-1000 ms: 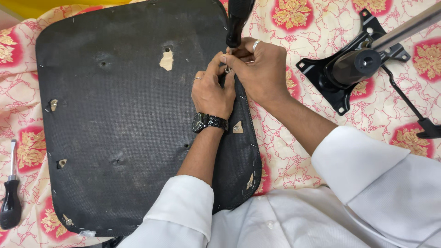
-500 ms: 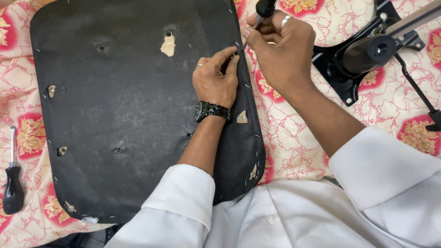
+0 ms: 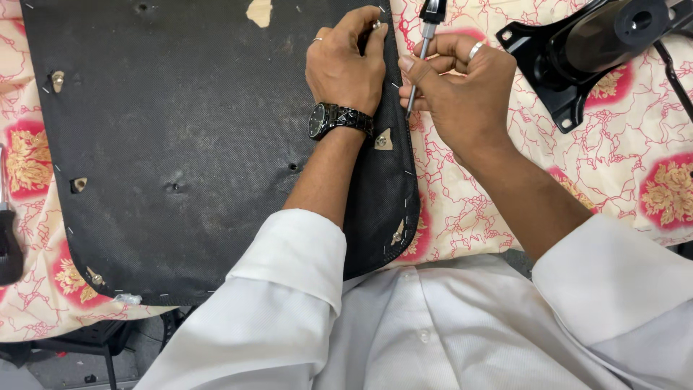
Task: The person uses a screwdriver to tighten screws into the underside of a black chair seat. They insert screws into pre-drilled holes and turn the screwdriver to secure them. The chair base and other tools are visible nearby.
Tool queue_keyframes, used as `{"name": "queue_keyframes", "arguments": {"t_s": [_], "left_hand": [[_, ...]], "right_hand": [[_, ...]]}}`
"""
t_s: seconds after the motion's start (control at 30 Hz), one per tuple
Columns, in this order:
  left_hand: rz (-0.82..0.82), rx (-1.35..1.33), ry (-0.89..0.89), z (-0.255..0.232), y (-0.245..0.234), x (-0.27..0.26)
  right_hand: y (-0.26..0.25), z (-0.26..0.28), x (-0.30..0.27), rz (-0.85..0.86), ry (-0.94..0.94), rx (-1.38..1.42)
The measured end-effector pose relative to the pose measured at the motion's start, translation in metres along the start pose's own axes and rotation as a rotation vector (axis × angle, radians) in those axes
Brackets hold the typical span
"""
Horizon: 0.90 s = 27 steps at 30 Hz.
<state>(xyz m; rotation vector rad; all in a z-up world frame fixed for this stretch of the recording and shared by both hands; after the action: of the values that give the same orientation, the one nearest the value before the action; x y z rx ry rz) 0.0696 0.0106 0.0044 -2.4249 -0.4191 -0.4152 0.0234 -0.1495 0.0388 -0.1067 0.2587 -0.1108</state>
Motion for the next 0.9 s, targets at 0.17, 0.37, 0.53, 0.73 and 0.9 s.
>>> {"name": "queue_keyframes", "arguments": {"t_s": [0.17,0.37,0.53,0.73,0.9], "left_hand": [[-0.04,0.072,0.033,0.003,0.002,-0.008],[-0.032,0.023,0.011,0.005,0.005,-0.01],[-0.02,0.022,0.004,0.005,0.005,-0.007],[-0.047,0.008,0.044,0.004,0.004,-0.005],[-0.028,0.064,0.008,0.008,0.007,-0.009]], "right_hand": [[0.01,-0.007,-0.002,0.061,0.057,0.065],[0.003,-0.01,-0.002,0.072,0.073,0.079],[-0.004,0.001,0.008,0.061,-0.034,0.046],[0.0,0.02,0.049,0.115,-0.282,0.2],[0.015,0.016,0.073,0.14,-0.469,0.116]]}}
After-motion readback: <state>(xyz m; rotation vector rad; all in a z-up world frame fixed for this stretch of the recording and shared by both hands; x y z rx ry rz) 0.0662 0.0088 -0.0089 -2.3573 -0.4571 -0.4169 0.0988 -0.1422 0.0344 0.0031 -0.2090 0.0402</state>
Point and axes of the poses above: each hand's wrist, its own x-axis towards the middle knuckle, its own y-axis out of the palm, z = x × y, the point moved 7 cm from there along x, towards the middle knuckle, and after that the axes turned 4 degrees about y, right-handed, at the moved point
